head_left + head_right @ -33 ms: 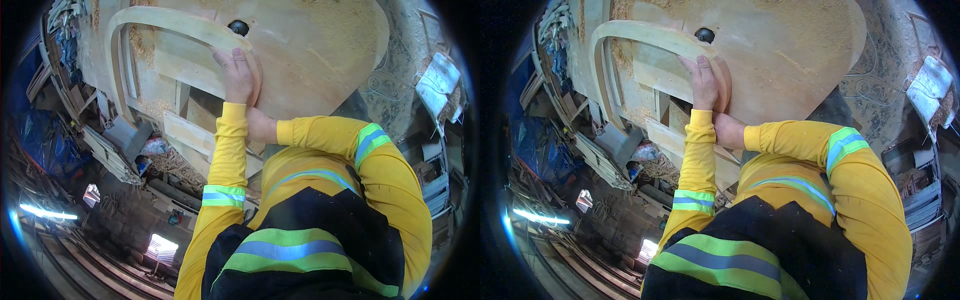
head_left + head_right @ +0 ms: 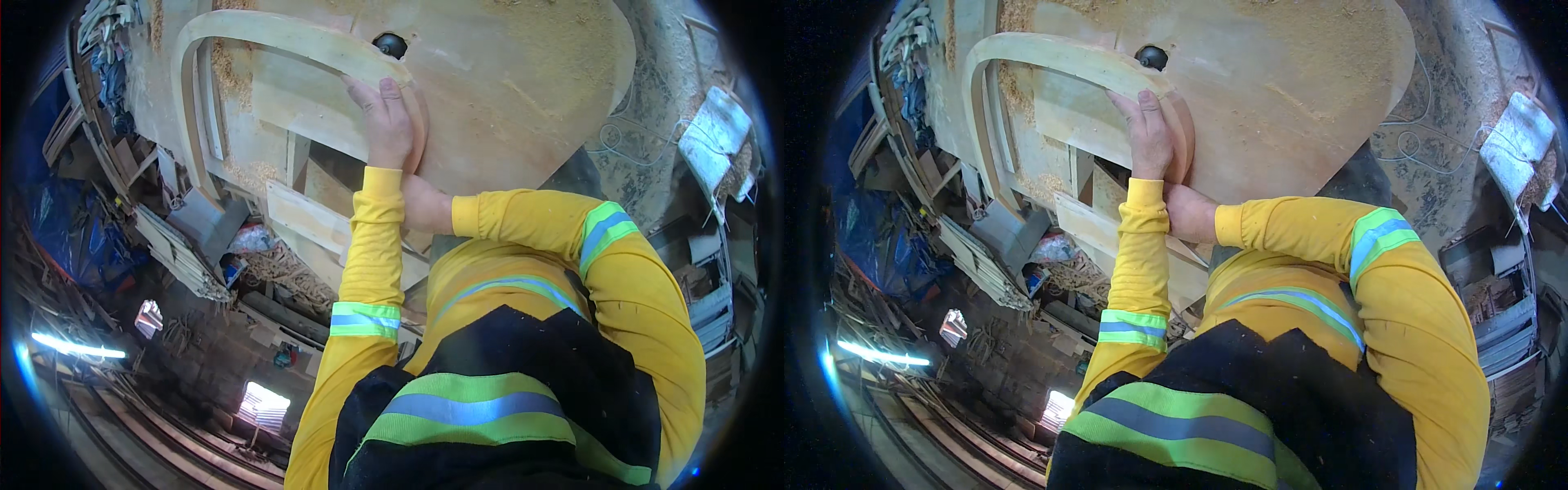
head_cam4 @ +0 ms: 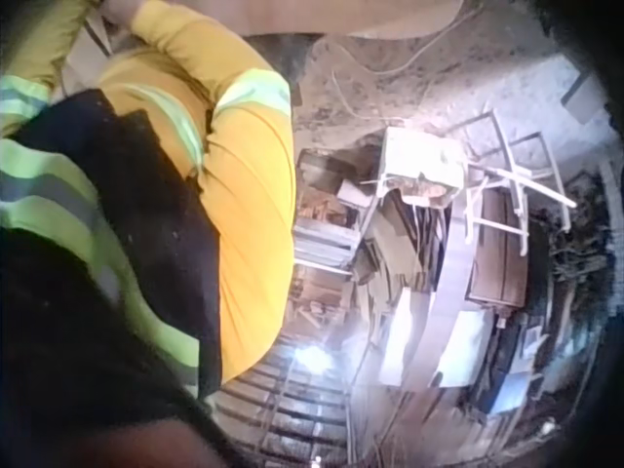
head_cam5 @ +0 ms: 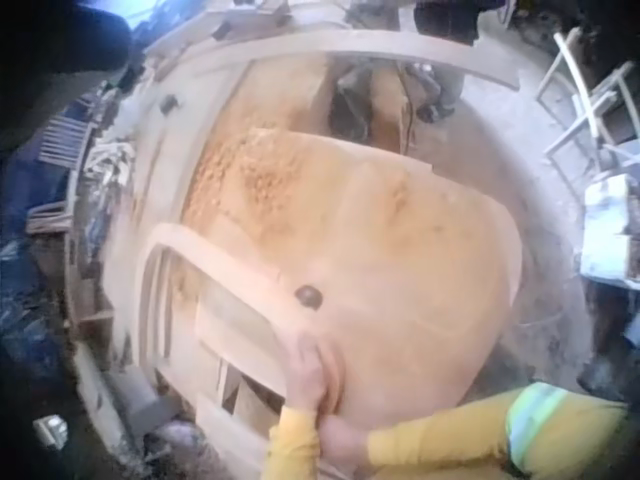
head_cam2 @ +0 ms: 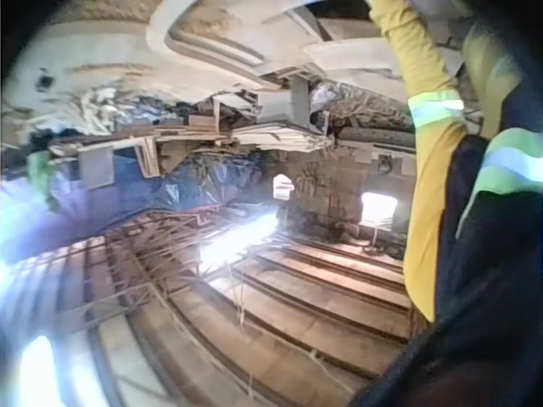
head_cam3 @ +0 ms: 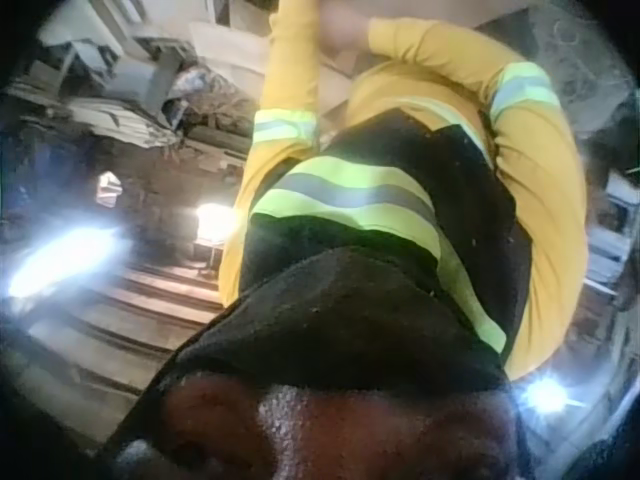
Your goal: Routing the edges of curved wooden furniture parts using a router table.
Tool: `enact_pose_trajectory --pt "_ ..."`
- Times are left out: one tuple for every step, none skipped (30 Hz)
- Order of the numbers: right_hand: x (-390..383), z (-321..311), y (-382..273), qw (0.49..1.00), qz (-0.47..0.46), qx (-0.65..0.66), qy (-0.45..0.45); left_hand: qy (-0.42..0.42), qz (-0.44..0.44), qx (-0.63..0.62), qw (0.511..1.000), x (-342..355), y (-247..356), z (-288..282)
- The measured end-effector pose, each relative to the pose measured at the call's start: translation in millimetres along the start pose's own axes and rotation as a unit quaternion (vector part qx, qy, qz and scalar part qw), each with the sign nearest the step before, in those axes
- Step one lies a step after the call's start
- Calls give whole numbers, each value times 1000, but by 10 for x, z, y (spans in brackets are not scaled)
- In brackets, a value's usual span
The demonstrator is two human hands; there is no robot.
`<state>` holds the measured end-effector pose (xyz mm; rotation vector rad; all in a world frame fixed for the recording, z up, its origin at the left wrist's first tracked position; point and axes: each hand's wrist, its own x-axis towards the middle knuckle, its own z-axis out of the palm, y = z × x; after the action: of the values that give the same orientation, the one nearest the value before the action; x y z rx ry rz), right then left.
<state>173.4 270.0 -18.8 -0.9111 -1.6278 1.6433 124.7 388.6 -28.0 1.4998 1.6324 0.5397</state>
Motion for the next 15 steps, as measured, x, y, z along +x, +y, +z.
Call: enact_pose_trajectory --pt "6 33 44 1000 -1 -1 -2 5 12 -13 1000 7 -7 3" --pt "11 100 147 998 -46 -45 20 5 12 -14 1000 14 14 23" --pt "25 127 196 991 -93 -88 40 8 10 -32 999 18 32 33" --pt "12 149 238 991 -94 -89 38 11 8 -50 999 23 50 39" --pt "10 139 236 994 -79 -61 32 14 8 -51 999 22 50 37" --pt "4 129 233 997 -65 -33 27 15 4 -39 999 24 51 35" --pt "-16 116 224 997 -66 -35 24 16 0 -27 1000 24 53 37" --pt "-31 87 186 987 -78 -137 -11 19 -1 -28 999 23 66 34" --pt "-38 54 151 966 -89 -238 -46 19 -16 -28 999 22 79 34" --pt "-38 32 130 966 -90 -239 -50 19 -31 -27 999 21 92 34" --pt "-44 20 126 973 -79 -214 -30 22 -31 -29 999 22 89 42" --pt "-47 6 118 980 -68 -188 -11 23 -32 -25 999 28 84 52" --pt "-46 -7 121 979 -70 -190 -15 25 -33 -22 999 34 80 62" --pt "-37 -31 124 985 -78 -157 0 29 -34 -25 999 42 82 69" --pt "-34 -52 121 989 -86 -123 16 32 -34 -18 999 49 83 74"
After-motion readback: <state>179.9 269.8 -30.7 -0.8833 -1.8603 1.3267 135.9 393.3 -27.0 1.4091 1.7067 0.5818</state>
